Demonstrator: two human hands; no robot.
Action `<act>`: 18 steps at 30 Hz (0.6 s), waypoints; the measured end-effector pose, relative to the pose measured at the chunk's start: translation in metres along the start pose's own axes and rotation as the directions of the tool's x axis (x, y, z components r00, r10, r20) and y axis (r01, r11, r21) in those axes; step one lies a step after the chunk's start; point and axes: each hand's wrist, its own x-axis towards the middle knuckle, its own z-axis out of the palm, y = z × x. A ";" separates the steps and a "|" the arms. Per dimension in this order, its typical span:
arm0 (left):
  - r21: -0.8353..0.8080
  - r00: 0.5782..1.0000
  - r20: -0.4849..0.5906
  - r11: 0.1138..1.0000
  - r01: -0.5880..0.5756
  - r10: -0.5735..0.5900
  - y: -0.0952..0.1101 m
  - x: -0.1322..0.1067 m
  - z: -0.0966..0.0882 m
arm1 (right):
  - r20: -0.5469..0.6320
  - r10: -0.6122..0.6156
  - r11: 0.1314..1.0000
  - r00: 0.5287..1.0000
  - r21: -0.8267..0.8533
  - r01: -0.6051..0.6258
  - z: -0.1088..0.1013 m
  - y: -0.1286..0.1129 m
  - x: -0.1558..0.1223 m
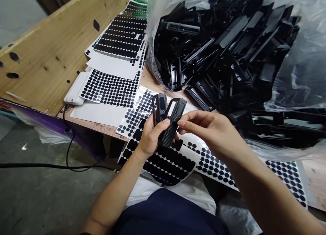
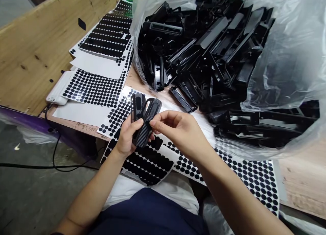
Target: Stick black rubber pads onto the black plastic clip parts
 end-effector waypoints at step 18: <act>0.005 0.999 0.003 0.999 -0.037 0.037 -0.002 -0.001 -0.001 | -0.099 -0.195 0.875 0.976 -0.467 0.128 0.011 -0.011 -0.009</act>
